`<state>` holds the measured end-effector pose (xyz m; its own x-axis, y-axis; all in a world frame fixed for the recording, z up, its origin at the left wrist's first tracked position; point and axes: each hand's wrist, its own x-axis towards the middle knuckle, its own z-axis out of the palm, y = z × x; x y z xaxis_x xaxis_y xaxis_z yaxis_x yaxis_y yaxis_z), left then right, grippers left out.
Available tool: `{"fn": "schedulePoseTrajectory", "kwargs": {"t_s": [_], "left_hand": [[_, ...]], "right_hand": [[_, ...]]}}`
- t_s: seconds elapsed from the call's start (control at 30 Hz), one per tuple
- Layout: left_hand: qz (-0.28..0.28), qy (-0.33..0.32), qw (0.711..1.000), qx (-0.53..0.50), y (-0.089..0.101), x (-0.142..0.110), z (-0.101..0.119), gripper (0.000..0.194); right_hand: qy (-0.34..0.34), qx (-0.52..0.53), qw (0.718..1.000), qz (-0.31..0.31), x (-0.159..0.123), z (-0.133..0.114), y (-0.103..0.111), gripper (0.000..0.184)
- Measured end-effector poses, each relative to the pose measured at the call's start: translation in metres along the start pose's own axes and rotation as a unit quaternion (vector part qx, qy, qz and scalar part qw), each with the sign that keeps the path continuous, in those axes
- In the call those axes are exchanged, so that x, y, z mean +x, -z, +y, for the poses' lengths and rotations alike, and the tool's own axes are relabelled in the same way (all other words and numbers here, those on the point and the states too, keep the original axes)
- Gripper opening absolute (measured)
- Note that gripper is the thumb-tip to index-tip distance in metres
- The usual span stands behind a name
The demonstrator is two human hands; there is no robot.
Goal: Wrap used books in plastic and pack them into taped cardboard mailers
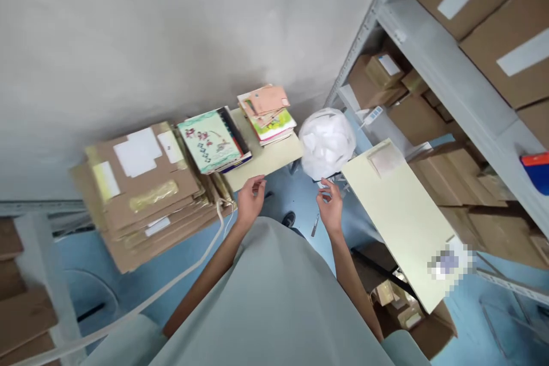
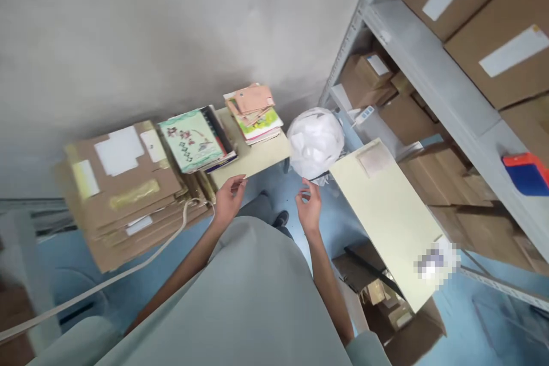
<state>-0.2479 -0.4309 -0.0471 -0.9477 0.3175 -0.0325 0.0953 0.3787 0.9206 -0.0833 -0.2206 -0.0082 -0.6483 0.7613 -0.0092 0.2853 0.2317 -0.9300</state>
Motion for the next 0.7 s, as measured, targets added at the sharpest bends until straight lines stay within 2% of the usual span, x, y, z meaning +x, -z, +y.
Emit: {"fn": "schedulePoseTrajectory", "kwargs": {"t_s": [0.13, 0.23, 0.3, 0.37, 0.43, 0.5, 0.57, 0.63, 0.7], "left_hand": [[0.098, -0.010, 0.994, 0.054, 0.078, -0.004, -0.035, 0.036], [0.123, 0.007, 0.979, 0.161, 0.136, -0.001, -0.067, 0.051], [0.095, 0.027, 0.966, 0.238, 0.173, 0.003, -0.090, 0.072], [0.044, 0.049, 0.954, 0.294, 0.208, 0.007, -0.113, 0.092], [-0.007, 0.056, 0.943, 0.329, 0.239, 0.011, -0.133, 0.103], [-0.054, 0.040, 0.933, 0.354, 0.264, 0.014, -0.149, 0.105], [-0.103, 0.010, 0.921, 0.375, 0.280, 0.016, -0.161, 0.101], [-0.135, -0.018, 0.909, 0.395, 0.288, 0.019, -0.167, 0.095], [-0.144, -0.038, 0.897, 0.416, 0.289, 0.022, -0.169, 0.089]], "right_hand": [[0.003, 0.019, 0.999, -0.040, -0.026, -0.022, -0.043, 0.047], [0.001, 0.031, 0.998, -0.061, -0.044, -0.037, -0.079, 0.047], [-0.004, 0.034, 0.997, -0.070, -0.056, -0.049, -0.106, 0.047], [-0.012, 0.041, 0.996, -0.080, -0.072, -0.064, -0.135, 0.047], [-0.017, 0.053, 0.994, -0.093, -0.089, -0.081, -0.165, 0.046], [-0.015, 0.066, 0.992, -0.109, -0.109, -0.099, -0.194, 0.043], [-0.010, 0.076, 0.990, -0.123, -0.129, -0.113, -0.219, 0.040], [-0.005, 0.079, 0.989, -0.128, -0.149, -0.123, -0.238, 0.037], [-0.004, 0.078, 0.989, -0.126, -0.166, -0.127, -0.249, 0.035]]}}
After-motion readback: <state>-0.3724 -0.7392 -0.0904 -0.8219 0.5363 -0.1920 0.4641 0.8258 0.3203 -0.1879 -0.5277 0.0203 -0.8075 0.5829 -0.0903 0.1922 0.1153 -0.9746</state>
